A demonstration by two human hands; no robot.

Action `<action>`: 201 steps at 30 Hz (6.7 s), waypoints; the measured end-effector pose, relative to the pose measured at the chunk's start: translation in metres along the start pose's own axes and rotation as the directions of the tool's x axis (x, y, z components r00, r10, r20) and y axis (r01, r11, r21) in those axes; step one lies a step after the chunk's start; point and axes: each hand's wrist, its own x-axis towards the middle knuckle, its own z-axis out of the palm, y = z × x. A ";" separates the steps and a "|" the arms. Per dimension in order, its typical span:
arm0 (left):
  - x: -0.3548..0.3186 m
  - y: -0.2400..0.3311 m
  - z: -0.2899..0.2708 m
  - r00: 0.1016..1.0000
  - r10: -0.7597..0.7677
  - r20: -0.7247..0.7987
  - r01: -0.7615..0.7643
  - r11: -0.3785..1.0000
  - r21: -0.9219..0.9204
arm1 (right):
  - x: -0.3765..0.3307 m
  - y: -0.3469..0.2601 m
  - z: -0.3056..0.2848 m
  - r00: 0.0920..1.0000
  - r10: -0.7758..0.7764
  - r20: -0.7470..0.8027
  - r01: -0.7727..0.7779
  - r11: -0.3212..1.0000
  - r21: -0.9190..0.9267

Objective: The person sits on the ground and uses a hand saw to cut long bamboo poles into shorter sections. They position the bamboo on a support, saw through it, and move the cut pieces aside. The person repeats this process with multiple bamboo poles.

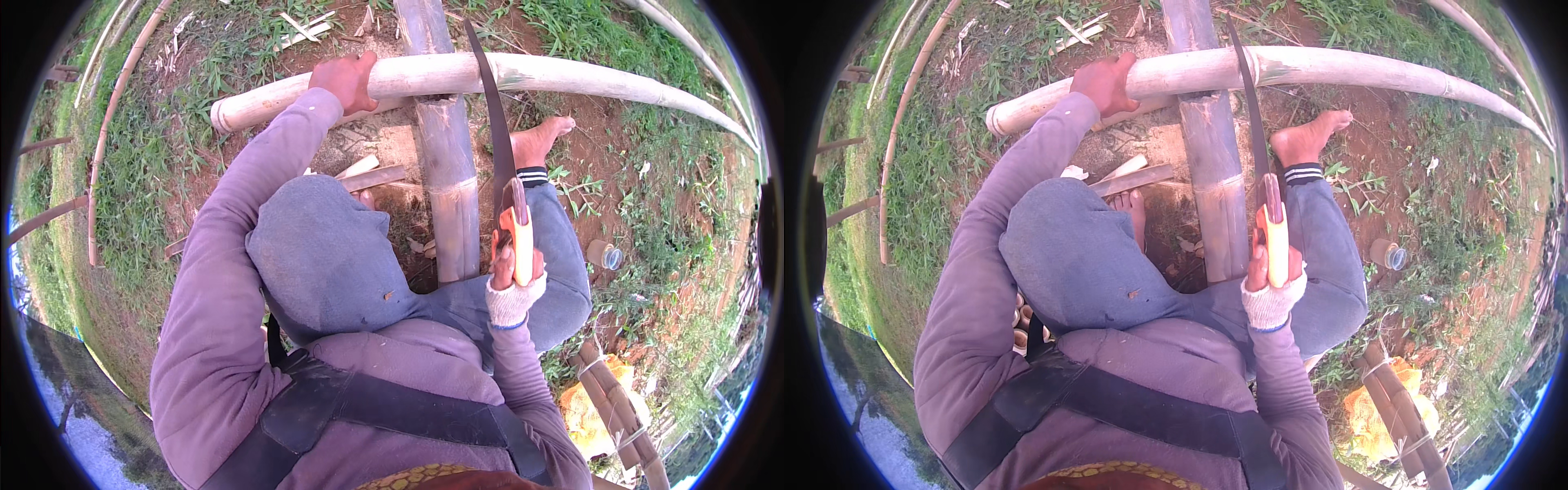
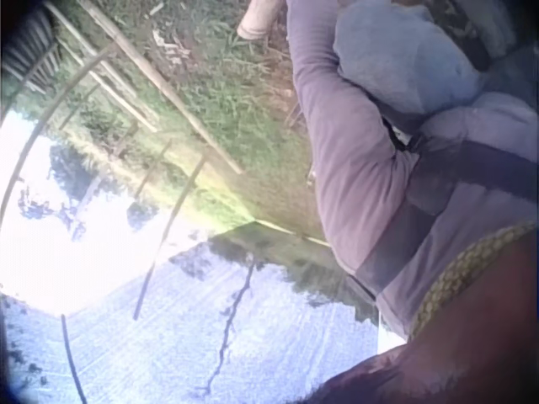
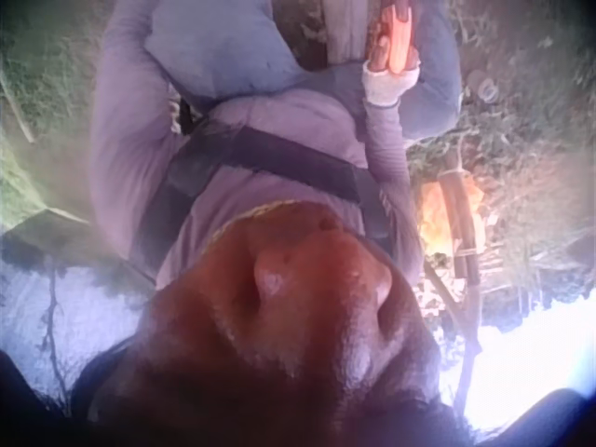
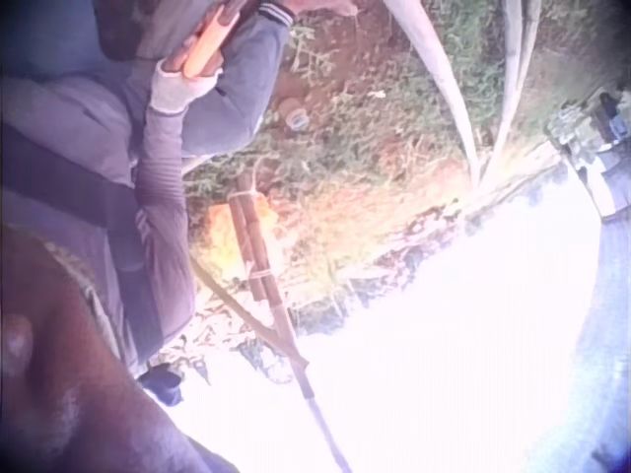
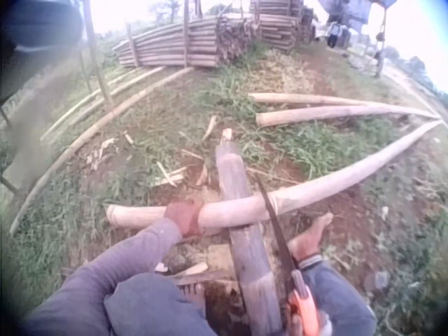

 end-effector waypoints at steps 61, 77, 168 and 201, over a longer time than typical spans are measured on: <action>-0.001 -0.018 -0.019 1.000 -0.025 -0.012 0.024 0.999 -0.036 | 0.085 -0.055 0.031 0.991 0.014 0.134 -0.007 0.998 -0.055; 0.003 -0.009 -0.009 0.999 0.044 0.001 -0.044 0.997 -0.069 | 0.056 -0.056 0.012 0.986 0.153 0.073 -0.162 0.978 0.133; -0.011 0.000 -0.009 0.998 0.065 -0.022 -0.067 0.990 -0.124 | 0.150 0.014 0.065 0.999 0.027 0.023 -0.030 0.995 0.097; -0.077 -0.138 0.017 0.980 0.003 -0.197 -0.005 1.000 -0.008 | 0.058 -0.012 0.179 0.944 -0.260 0.203 0.277 0.959 -0.058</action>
